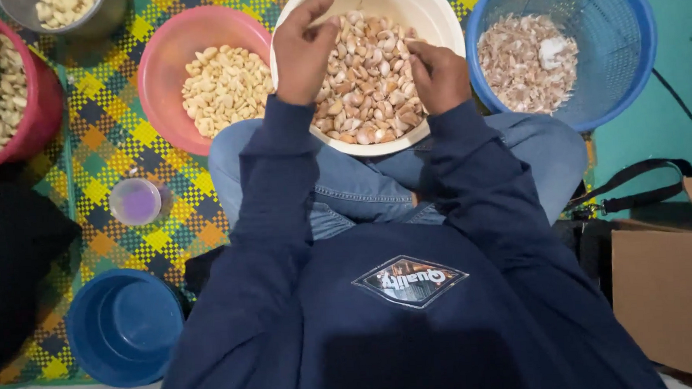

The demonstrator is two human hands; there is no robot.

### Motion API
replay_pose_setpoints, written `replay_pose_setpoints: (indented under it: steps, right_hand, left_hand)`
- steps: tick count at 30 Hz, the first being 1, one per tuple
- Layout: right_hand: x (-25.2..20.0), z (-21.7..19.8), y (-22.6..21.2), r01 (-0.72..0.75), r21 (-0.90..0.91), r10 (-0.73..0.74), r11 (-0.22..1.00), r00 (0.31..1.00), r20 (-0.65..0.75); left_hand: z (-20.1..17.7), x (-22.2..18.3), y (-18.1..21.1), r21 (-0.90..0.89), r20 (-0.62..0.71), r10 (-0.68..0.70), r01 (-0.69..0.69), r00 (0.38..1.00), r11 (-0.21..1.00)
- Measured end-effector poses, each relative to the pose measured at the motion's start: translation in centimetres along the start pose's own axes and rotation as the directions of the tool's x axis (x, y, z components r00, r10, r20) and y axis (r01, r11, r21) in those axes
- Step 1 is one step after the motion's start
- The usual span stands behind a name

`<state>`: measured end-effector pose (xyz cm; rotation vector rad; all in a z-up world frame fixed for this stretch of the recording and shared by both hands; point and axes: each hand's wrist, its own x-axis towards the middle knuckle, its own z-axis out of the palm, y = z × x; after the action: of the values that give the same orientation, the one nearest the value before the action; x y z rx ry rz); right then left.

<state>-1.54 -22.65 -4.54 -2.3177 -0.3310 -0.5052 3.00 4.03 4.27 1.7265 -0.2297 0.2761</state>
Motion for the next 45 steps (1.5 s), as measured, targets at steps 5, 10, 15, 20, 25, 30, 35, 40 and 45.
replay_pose_setpoints:
  steps: [5,10,15,20,25,30,35,40,45]
  right_hand:
    - [0.5,-1.8,-1.3,-0.047,0.063,0.051,0.997,0.997,-0.065]
    - [3.8,-4.8,-5.3,-0.343,0.234,0.345,0.910,0.938,0.031]
    - [6.9,-6.3,-3.7,-0.230,0.377,0.228,0.897,0.972,0.053]
    - [9.6,-4.2,-2.1,-0.636,0.352,0.589,0.687,0.771,0.243]
    - [8.7,-0.3,3.6,-0.784,0.297,0.728,0.545,0.618,0.295]
    - [6.6,1.8,6.3,-0.683,-0.205,0.698,0.701,0.601,0.389]
    - [5.4,5.6,12.3,-0.538,-0.349,0.641,0.767,0.630,0.439]
    - [7.2,3.9,7.3,-0.648,-0.384,0.748,0.658,0.499,0.438]
    - [5.8,6.2,10.6,-0.671,-0.279,0.710,0.687,0.540,0.452]
  left_hand:
    - [-2.4,-0.6,2.1,-0.718,0.053,-0.345,0.276,0.937,0.639]
    - [-4.8,2.9,0.0,-0.880,-0.044,-0.233,0.072,0.972,0.470]
    - [-4.8,5.0,-5.1,-0.742,-0.261,-0.501,0.160,0.825,0.651]
    - [-4.2,5.4,-10.0,-0.651,-0.098,-0.715,0.499,0.692,0.572]
    - [-3.5,5.0,-9.1,-0.565,-0.091,-0.560,0.421,0.823,0.710]
    - [-2.9,5.2,-6.8,-0.535,-0.116,-0.647,0.501,0.754,0.680]
    - [-2.9,5.0,-7.8,-0.522,-0.122,-0.645,0.504,0.755,0.688]
    - [-3.0,4.9,-7.1,-0.515,-0.138,-0.654,0.510,0.744,0.689]
    - [-2.6,4.6,-6.8,-0.409,-0.098,-0.656,0.571,0.748,0.712]
